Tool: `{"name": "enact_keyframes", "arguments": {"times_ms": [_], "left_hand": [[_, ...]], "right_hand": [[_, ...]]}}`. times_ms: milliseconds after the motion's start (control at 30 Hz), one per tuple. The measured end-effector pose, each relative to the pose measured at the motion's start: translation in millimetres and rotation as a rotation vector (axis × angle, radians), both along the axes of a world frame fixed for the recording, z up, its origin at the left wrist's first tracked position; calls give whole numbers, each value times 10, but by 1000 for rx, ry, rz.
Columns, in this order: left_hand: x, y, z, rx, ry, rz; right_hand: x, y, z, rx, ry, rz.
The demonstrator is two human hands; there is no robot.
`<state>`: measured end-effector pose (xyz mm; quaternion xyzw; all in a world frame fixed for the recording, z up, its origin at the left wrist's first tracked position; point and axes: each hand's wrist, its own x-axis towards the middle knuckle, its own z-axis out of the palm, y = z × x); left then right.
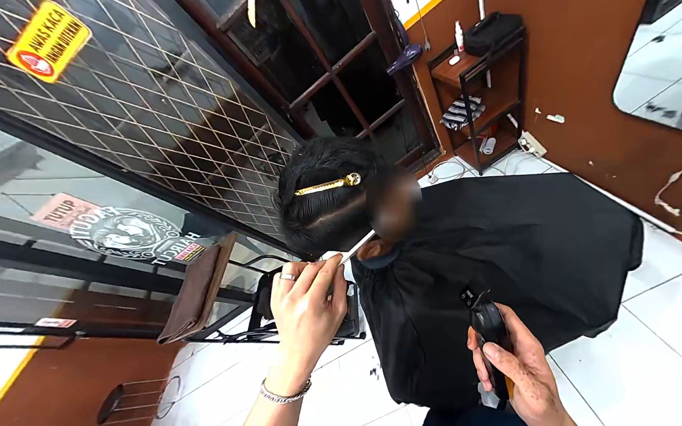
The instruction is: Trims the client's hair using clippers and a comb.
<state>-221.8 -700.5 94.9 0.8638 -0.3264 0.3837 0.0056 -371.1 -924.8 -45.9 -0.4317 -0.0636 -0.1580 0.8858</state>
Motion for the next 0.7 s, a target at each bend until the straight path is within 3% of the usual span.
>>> {"name": "enact_keyframes", "arguments": {"times_ms": [200,433,700], "left_hand": [[-38,-68,165,-39,-82,47],[-30,-114,-2,63,-38,52],[-33,-91,60,60,-60,58]], "right_hand": [[-23,-64,-36,29,1,-42],[-28,-98,-81,30,23,-57],[93,-281,-124,166,-1,-6]]}}
